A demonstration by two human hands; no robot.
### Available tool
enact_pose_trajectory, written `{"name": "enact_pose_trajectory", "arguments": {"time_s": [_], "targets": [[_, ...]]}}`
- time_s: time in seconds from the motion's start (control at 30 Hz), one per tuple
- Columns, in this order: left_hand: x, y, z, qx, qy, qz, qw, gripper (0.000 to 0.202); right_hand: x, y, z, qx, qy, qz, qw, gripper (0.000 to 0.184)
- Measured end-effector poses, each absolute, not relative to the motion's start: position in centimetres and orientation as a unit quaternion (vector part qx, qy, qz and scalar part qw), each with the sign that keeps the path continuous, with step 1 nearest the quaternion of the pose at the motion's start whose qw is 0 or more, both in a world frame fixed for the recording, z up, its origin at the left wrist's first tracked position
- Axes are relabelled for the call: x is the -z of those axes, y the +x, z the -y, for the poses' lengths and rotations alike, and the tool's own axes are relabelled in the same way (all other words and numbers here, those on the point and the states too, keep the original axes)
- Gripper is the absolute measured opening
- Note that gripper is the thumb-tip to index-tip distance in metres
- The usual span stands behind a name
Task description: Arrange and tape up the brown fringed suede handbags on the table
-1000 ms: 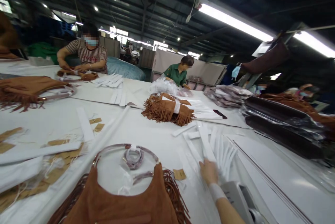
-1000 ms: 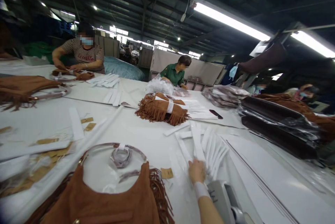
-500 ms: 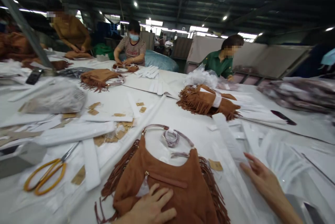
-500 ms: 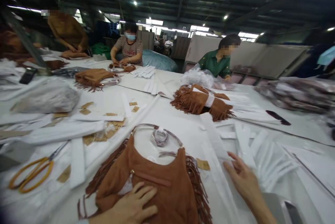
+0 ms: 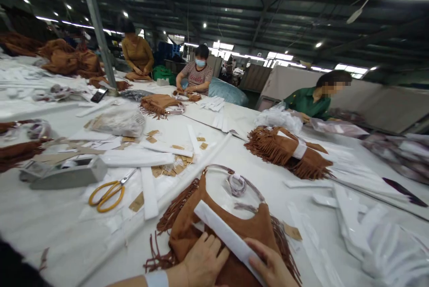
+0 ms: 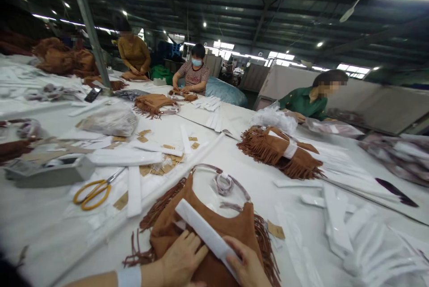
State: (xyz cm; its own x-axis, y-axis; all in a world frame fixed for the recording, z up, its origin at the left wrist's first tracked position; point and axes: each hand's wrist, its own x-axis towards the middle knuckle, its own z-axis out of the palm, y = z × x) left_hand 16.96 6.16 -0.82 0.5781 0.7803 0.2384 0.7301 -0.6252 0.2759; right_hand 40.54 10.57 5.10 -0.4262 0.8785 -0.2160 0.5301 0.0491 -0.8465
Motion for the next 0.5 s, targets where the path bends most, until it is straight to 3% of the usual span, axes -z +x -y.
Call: {"name": "enact_pose_trajectory", "arguments": {"time_s": [0.17,0.37,0.5], "targets": [[1.1,17.6,-5.3,-0.181,0.897,-0.402,-0.026,0.051,-5.4,41.2,-10.3,-0.417,-0.521,0.722,0.180,0.050],[1.9,18.3,-3.2,-0.337,0.836,-0.374,-0.217,0.007,-6.7,39.6,-9.2,-0.419,-0.493,0.745,0.161,0.041],[2.7,18.6,-2.4,-0.334,0.832,-0.379,-0.228,0.008,-6.1,38.3,-8.8,-0.414,-0.471,0.768,0.127,0.039]]}}
